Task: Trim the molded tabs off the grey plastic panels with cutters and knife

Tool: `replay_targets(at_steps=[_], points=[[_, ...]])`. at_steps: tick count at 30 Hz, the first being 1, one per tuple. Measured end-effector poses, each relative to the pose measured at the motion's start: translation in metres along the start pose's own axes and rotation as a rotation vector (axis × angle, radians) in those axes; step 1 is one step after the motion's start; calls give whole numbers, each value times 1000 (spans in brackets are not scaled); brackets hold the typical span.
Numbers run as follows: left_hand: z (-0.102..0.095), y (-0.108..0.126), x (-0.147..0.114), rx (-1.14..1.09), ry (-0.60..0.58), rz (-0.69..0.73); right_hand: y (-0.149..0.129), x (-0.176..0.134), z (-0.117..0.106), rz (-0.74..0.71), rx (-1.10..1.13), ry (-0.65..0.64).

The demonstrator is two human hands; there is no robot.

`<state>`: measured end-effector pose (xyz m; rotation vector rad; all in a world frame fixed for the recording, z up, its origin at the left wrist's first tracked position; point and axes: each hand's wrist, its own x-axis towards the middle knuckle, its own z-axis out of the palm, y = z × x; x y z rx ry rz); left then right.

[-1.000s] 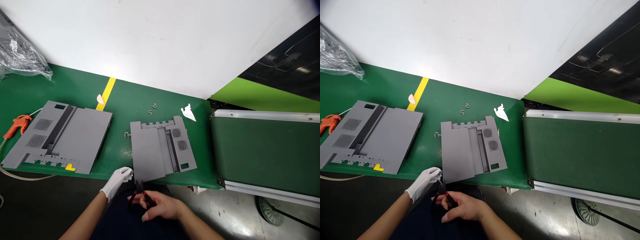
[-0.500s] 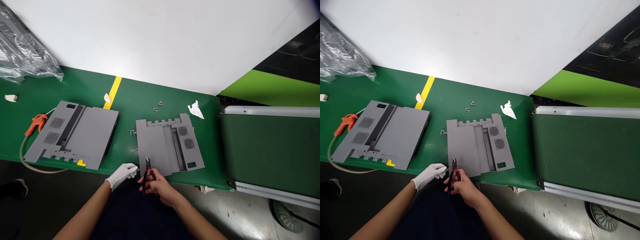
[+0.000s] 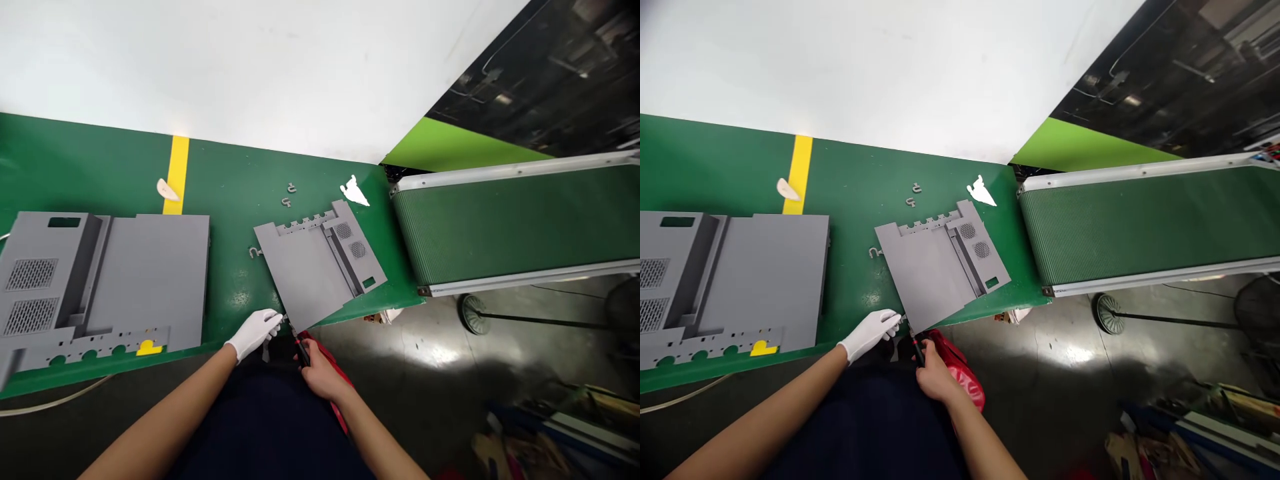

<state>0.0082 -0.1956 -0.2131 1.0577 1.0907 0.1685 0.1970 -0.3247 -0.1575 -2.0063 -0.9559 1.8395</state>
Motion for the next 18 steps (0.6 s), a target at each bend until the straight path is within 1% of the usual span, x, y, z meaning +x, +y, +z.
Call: replay_targets(at_steps=[4,9,12,18], points=[[0,2,-1,6,-14,17,-1,11,2,-31,16,30],[0,1,-1,6,-9,25,9,22,25,-29,113,79],[2,-5,2,-1,-8,29,15,30,37,-46,154,145],[3,-16,9,-20,-8,35,18,45,46,-50,136,286]])
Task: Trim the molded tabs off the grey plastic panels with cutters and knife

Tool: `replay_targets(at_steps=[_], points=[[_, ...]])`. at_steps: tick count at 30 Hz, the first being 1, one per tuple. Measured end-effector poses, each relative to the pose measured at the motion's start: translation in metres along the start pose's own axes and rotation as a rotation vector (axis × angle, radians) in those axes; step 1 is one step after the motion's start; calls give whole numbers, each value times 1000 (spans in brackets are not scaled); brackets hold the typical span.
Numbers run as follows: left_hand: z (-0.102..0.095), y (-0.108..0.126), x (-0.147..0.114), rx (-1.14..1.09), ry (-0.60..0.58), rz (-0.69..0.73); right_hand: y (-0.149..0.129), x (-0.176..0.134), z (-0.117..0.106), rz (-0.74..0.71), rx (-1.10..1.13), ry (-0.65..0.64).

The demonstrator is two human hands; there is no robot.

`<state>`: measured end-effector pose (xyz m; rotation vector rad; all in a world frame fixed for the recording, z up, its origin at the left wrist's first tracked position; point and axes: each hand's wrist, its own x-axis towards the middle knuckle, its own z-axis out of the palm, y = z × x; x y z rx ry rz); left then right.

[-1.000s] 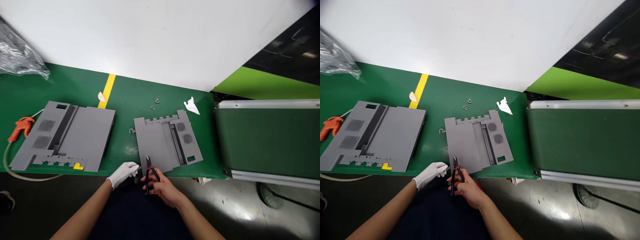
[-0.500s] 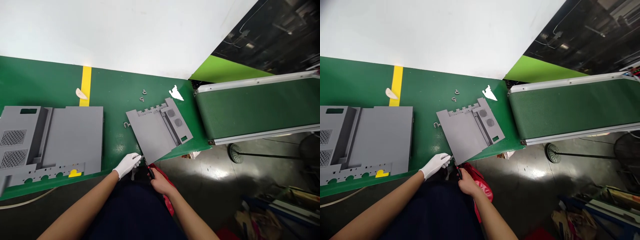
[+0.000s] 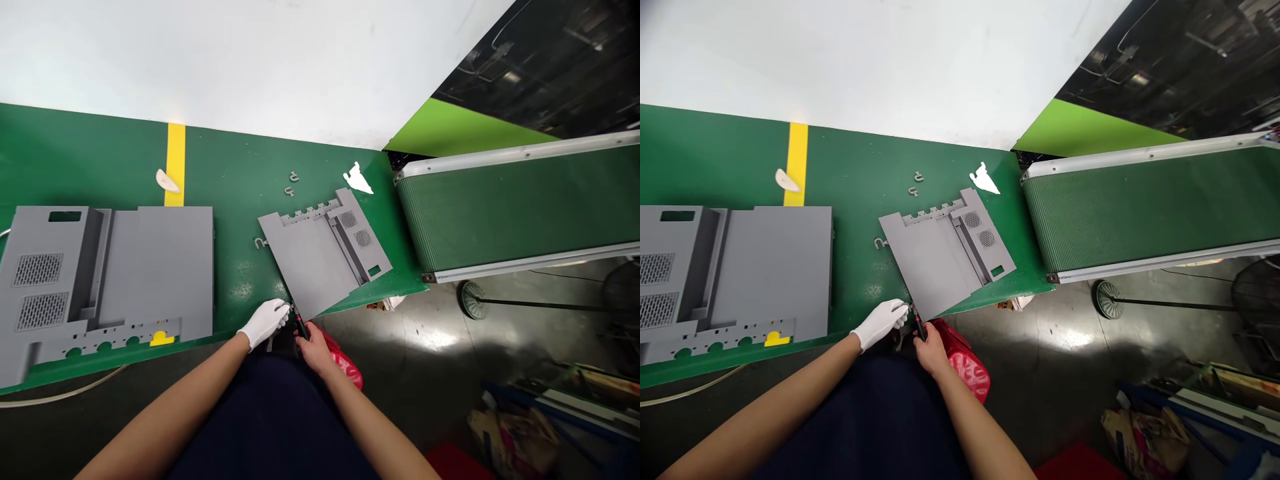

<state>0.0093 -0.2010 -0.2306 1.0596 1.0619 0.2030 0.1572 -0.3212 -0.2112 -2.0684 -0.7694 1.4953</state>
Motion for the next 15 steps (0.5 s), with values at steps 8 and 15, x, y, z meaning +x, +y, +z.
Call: replay_targets(at_steps=[8,15], points=[[2,0,-1,-32,9,32,-7,-9,14,6,-88,81],[2,2,-3,-19,34,53,-16,-14,8,35,-200,95]])
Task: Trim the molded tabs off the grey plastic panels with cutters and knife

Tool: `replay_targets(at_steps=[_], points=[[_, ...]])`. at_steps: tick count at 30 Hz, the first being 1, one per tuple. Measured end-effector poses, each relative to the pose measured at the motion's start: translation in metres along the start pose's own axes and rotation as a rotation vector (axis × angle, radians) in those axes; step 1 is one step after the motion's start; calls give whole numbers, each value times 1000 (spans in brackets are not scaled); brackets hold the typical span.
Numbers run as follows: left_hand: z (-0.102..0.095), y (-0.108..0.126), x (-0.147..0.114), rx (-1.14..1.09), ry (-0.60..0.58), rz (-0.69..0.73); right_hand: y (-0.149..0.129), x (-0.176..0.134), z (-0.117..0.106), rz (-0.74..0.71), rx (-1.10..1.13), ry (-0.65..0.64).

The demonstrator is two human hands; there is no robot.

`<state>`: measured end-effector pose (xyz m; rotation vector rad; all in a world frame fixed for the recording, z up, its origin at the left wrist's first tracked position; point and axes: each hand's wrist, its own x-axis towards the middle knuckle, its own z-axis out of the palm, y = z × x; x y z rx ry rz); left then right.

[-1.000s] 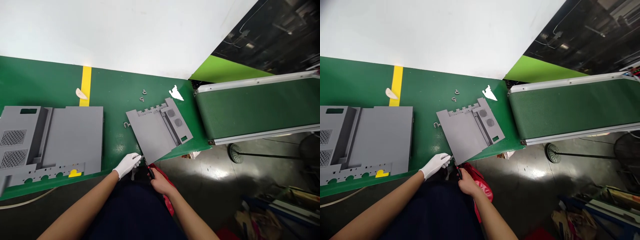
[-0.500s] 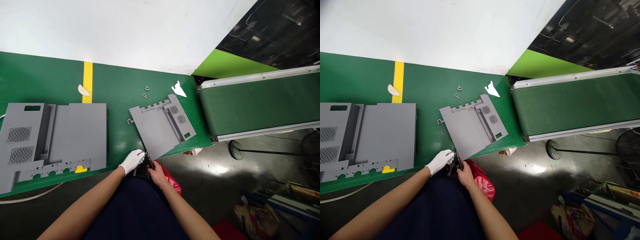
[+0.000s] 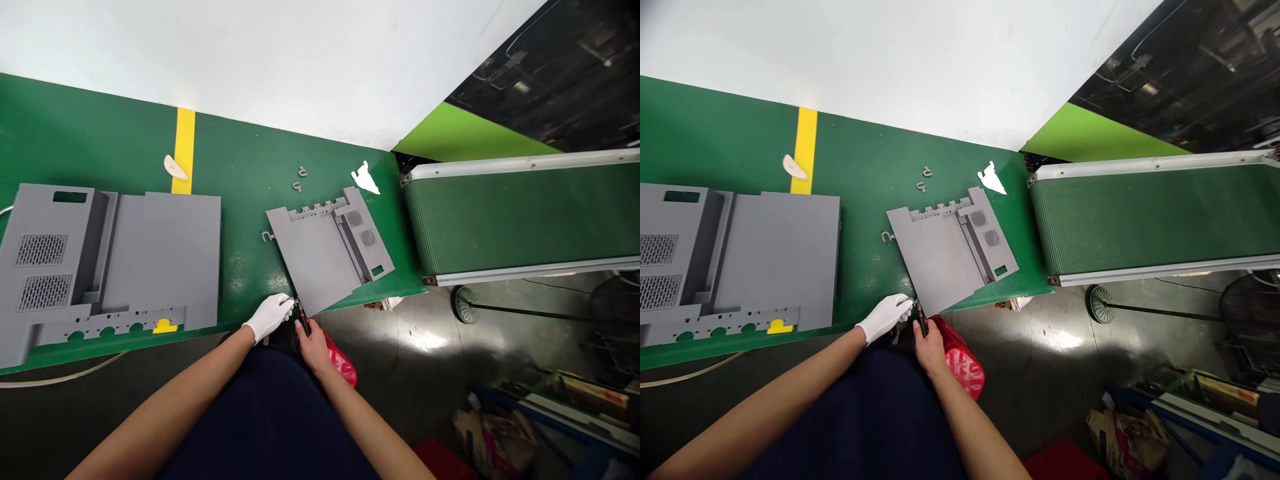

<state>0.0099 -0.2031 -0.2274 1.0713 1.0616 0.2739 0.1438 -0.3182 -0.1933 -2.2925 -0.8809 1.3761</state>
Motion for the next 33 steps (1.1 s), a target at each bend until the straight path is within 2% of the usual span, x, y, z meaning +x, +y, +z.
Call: replay_targets(at_steps=[9,20,28,33], points=[[2,-9,7,-15,5,0,-13,10,1,77,-88,-78],[-2,-8,9,51,43,9,-22,7,8,126,-90,3],[-3,-9,12,50,42,-1,-18,22,15,153,-88,50],[-3,-6,13,31,42,-29,-13,29,15,121,-93,36]])
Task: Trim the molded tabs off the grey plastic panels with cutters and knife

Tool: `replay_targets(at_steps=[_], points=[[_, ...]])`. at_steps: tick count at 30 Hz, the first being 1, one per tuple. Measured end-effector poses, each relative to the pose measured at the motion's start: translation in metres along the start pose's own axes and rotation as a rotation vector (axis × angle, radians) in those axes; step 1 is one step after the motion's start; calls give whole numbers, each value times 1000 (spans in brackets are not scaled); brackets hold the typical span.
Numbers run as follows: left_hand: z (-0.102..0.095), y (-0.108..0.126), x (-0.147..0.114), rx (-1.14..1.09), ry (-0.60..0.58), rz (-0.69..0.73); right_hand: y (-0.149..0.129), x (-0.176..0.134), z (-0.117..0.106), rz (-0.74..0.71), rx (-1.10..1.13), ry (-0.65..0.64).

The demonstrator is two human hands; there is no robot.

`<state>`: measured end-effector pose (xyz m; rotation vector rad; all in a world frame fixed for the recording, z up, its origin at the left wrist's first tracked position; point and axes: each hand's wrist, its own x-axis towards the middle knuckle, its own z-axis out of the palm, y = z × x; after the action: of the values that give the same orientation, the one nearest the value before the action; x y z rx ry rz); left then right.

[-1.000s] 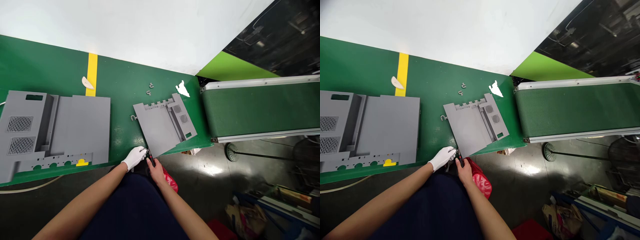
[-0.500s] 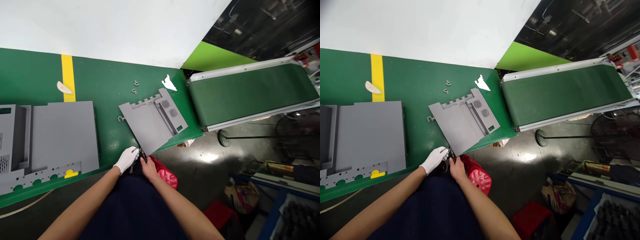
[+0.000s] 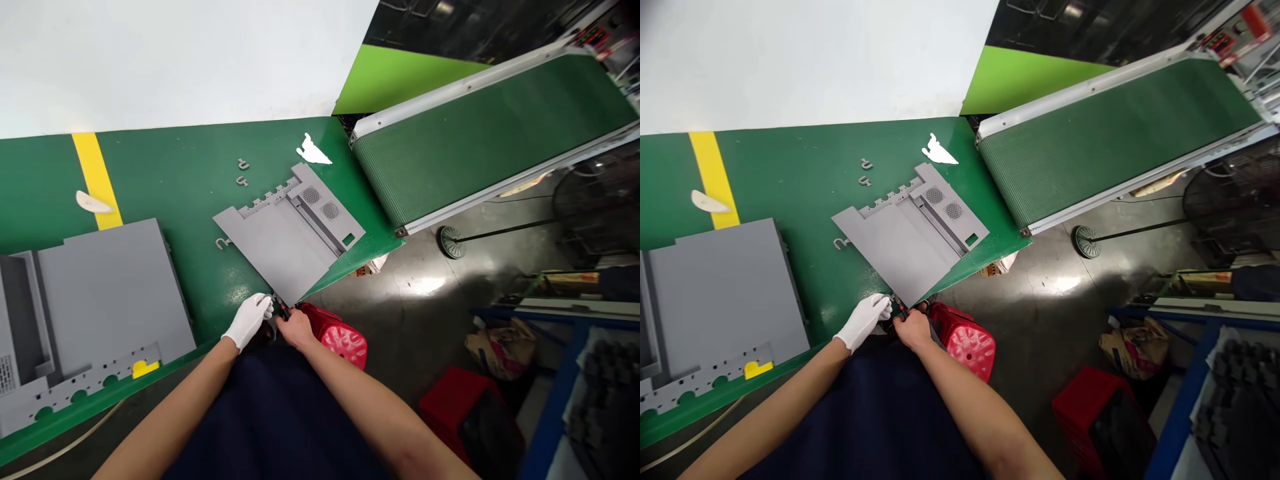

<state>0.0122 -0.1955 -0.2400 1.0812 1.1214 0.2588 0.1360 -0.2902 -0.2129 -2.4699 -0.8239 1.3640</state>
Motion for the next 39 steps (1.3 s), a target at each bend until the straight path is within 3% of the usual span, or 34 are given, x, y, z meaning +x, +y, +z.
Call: replay_targets(at_steps=[5,17,27,39], points=[[0,0,1,-19,4,-31,5,3,0,-52,37,-41],[-2,6,-5,-130,-6,-84,8,8,12,9,28,45],[-5,7,-3,-149,-6,-89,6,5,11,-2,3,73],[-4,3,0,-121,-1,-64,-7,-1,-1,91,-66,64]])
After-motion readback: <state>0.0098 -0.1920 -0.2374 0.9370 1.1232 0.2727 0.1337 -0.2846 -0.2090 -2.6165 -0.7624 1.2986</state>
